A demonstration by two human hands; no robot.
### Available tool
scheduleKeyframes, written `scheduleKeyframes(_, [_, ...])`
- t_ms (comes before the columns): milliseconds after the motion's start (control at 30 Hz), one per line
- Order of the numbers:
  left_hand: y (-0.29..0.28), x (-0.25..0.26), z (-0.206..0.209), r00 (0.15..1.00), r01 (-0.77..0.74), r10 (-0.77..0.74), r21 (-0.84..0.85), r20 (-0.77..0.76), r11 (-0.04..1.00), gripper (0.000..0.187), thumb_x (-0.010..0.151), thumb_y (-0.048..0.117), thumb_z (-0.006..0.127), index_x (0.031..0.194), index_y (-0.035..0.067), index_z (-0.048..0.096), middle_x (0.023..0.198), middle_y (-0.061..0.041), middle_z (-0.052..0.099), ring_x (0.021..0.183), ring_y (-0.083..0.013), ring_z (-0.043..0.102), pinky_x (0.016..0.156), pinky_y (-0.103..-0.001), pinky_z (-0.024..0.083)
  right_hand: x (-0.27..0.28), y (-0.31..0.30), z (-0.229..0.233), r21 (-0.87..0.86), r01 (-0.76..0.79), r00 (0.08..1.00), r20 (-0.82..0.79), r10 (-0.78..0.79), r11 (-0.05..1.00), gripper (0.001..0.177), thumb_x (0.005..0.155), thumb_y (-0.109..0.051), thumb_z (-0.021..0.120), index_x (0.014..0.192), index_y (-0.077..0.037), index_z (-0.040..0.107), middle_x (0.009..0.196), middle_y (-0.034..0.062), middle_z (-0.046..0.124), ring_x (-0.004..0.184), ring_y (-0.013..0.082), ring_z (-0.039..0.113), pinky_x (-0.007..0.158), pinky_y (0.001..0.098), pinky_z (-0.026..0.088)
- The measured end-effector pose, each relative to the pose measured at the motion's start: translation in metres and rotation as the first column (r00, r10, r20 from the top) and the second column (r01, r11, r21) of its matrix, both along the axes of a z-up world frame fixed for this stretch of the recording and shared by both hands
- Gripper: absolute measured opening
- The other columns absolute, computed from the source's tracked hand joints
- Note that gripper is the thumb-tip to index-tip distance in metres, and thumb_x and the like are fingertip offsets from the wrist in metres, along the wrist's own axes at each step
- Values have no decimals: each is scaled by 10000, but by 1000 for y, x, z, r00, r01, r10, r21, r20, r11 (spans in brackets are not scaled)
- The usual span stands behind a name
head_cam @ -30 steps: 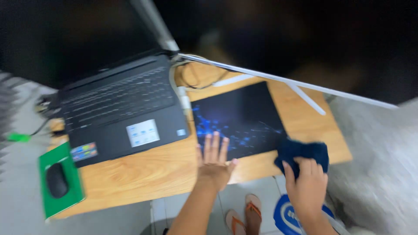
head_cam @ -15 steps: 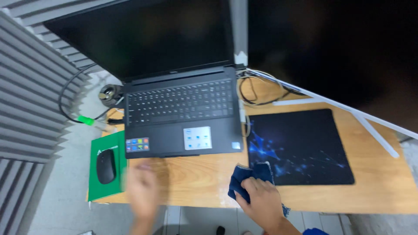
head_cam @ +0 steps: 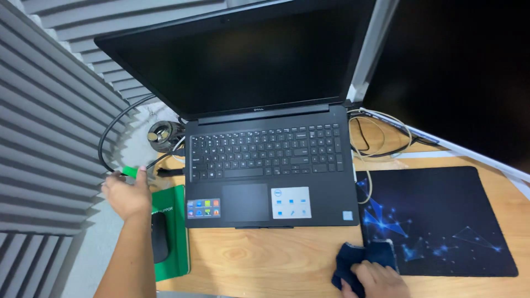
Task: The recorder cleans their desk area, including a mousepad and a mouse, using a cloth and a spray cleaner.
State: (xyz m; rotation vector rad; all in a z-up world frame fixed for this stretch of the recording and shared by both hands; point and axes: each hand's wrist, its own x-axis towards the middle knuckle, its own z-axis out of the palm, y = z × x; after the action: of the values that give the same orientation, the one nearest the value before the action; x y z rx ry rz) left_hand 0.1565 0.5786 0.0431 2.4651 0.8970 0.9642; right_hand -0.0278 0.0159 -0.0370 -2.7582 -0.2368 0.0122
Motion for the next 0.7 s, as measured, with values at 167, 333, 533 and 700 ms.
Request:
scheduleKeyframes(167, [3, -7, 7, 994, 30, -43, -122, -102, 992, 332, 1016, 291, 788, 1150, 6, 682, 1092, -170, 707, 981, -343, 692, 886, -444, 536, 0, 0, 3, -40, -17, 999, -33, 15, 999, 424, 669, -461, 812, 927, -141, 705, 806, 47, 706, 678, 194, 729, 651, 367, 567])
scheduleKeyframes(333, [-27, -32, 38, 912, 325, -183, -373, 368, 869, 271, 1124, 278, 648, 1217, 31, 584, 1148, -133, 661, 1000, -260, 668, 906, -384, 521, -1, 6, 13, -51, -9, 999, 41, 11, 999, 432, 644, -448, 806, 922, -132, 711, 820, 56, 708, 679, 213, 719, 677, 385, 570])
scheduleKeyframes(533, [-129, -106, 91, 637, 711, -62, -555, 768, 433, 208, 1117, 295, 507, 1184, 103, 553, 1142, -46, 611, 1032, -153, 648, 932, -335, 567, -3, 18, 42, -14, -6, 990, 143, 8, 1000, 390, 665, -411, 790, 919, -130, 697, 784, 51, 691, 709, 233, 702, 668, 401, 543])
scheduleKeyframes(700, [-211, -160, 26, 827, 538, -10, -788, 562, 301, 226, 1055, 253, 561, 1133, 55, 635, 856, -37, 584, 669, -143, 546, 587, -292, 468, -6, 18, 66, 97, -66, 975, 217, 44, 993, 342, 695, -383, 786, 894, -130, 670, 774, 49, 687, 701, 270, 672, 644, 404, 515])
